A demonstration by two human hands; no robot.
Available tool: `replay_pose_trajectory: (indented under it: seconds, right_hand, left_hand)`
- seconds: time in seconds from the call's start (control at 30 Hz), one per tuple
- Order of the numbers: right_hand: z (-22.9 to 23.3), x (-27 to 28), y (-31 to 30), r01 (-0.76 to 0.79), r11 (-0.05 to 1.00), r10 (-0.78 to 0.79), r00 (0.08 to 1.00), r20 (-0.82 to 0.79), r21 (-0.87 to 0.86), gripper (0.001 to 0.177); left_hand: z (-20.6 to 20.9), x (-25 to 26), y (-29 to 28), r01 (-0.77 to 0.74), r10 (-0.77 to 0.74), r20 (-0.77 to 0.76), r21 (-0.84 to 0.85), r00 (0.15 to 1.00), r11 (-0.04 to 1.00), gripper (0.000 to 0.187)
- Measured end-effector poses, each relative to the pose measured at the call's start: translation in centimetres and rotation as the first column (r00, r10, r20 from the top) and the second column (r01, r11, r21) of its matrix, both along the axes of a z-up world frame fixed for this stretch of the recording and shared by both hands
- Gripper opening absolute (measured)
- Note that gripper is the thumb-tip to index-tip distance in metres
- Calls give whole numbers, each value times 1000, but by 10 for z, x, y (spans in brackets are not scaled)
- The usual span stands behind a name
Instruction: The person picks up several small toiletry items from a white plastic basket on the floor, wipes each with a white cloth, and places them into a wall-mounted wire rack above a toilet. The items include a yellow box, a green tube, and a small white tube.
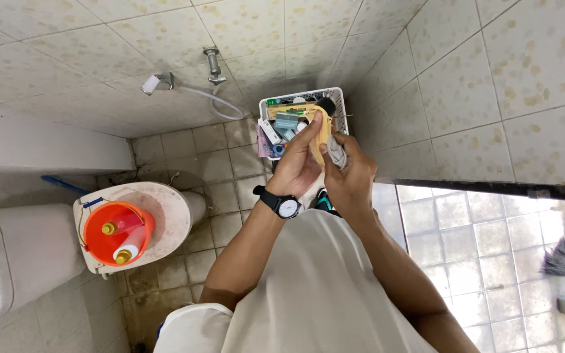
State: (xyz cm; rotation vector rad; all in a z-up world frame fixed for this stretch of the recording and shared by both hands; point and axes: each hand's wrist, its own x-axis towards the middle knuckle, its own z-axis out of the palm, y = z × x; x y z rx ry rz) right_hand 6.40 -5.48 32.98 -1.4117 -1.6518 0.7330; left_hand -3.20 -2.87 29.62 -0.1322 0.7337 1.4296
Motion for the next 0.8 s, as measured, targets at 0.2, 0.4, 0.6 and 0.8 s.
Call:
replay_pose_trajectory:
  seconds: [0.2, 0.4, 0.6, 0.8]
  right_hand:
    - [17, 5, 2, -37, 998, 38, 999, 39, -44, 25]
    - [53, 16, 10, -1, 992, -7, 998, 63, 126, 29]
    - [16, 7, 10, -533, 813, 346, 767, 540, 236, 43]
    - [17, 18, 11, -647, 749, 546, 723, 422, 139, 35]
  left_hand:
    - [8, -14, -3, 150, -160, 92, 107, 983, 983, 33]
    - [0, -19, 1, 1, -10, 57, 152, 998, 988, 34]
    - [65, -16, -3, 157, -181, 172, 145, 968, 977, 55]
    - [32, -28, -2, 314, -340, 246, 139, 908, 939, 77]
